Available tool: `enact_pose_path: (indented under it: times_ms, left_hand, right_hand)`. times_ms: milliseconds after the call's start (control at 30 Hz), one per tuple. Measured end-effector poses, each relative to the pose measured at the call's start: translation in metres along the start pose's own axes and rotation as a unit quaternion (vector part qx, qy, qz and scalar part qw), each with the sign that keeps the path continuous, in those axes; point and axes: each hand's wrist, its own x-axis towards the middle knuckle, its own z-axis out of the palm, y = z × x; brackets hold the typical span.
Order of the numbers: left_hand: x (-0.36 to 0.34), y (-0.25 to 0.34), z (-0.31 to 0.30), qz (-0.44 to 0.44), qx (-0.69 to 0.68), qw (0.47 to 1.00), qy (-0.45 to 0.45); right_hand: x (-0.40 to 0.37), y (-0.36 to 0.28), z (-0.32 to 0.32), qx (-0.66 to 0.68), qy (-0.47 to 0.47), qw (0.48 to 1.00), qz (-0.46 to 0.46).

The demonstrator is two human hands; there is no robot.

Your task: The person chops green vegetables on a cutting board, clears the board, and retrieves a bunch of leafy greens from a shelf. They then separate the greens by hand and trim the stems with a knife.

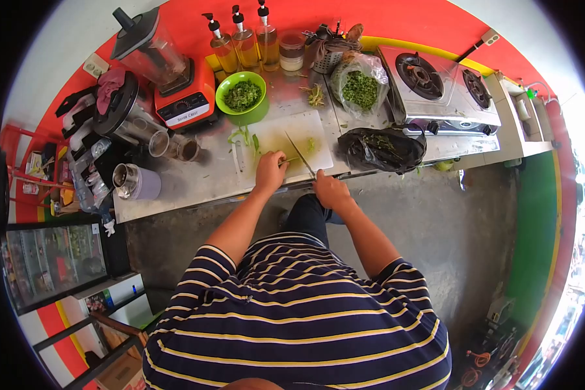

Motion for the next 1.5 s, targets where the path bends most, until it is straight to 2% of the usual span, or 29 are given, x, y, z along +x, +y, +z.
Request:
enact_pose_path:
  times_ms: [67, 100, 167, 267, 367, 500, 567, 767, 1000, 1133, 1233, 1300, 1500]
  left_hand:
    - [0.000, 0.010, 0.002, 0.065, 0.024, 0.995, 0.072]
    - [-0.011, 0.002, -0.004, 0.058, 0.033, 0.995, 0.068]
    - [-0.007, 0.002, 0.003, 0.130, 0.056, 0.986, 0.089]
    - [-0.007, 0.000, 0.009, 0.140, 0.046, 0.985, 0.092]
    - [-0.010, 0.000, 0.010, 0.138, 0.037, 0.986, 0.088]
    - [-0.011, 0.001, 0.008, 0.151, 0.036, 0.984, 0.082]
    - [-0.011, 0.003, 0.006, 0.131, 0.025, 0.988, 0.073]
    - [-0.003, 0.005, 0.005, 0.128, 0.042, 0.989, 0.053]
    - [0.002, 0.008, -0.001, 0.120, 0.080, 0.990, 0.003]
    - [0.000, 0.009, -0.002, 0.127, 0.081, 0.989, 0.011]
    - [0.000, 0.010, -0.004, 0.128, 0.084, 0.988, 0.005]
    - [0.002, 0.010, -0.005, 0.131, 0.087, 0.988, 0.004]
    - [0.002, 0.011, -0.006, 0.125, 0.073, 0.989, 0.009]
  right_hand:
    - [0.007, 0.014, -0.004, -0.027, 0.031, 0.998, -0.040]
    - [0.004, 0.005, -0.001, -0.019, 0.024, 0.998, -0.046]
    - [0.003, 0.007, -0.025, -0.050, -0.004, 0.997, -0.064]
    - [0.002, 0.004, -0.027, -0.060, -0.015, 0.996, -0.058]
    - [0.015, 0.004, 0.000, -0.109, -0.054, 0.992, -0.042]
    - [0.010, 0.017, -0.040, -0.101, -0.043, 0.991, -0.081]
    - [0.009, 0.018, -0.055, -0.125, -0.090, 0.984, -0.094]
    - [0.019, 0.004, 0.004, -0.093, -0.014, 0.994, -0.061]
    - [0.010, -0.009, -0.012, -0.073, -0.032, 0.996, -0.037]
    - [0.015, -0.015, -0.002, -0.047, 0.005, 0.998, -0.044]
    - [0.016, -0.020, -0.011, -0.015, -0.011, 0.999, -0.034]
    - [0.012, -0.025, -0.012, -0.060, -0.030, 0.998, -0.022]
    - [0.016, -0.025, 0.000, -0.045, -0.020, 0.999, -0.015]
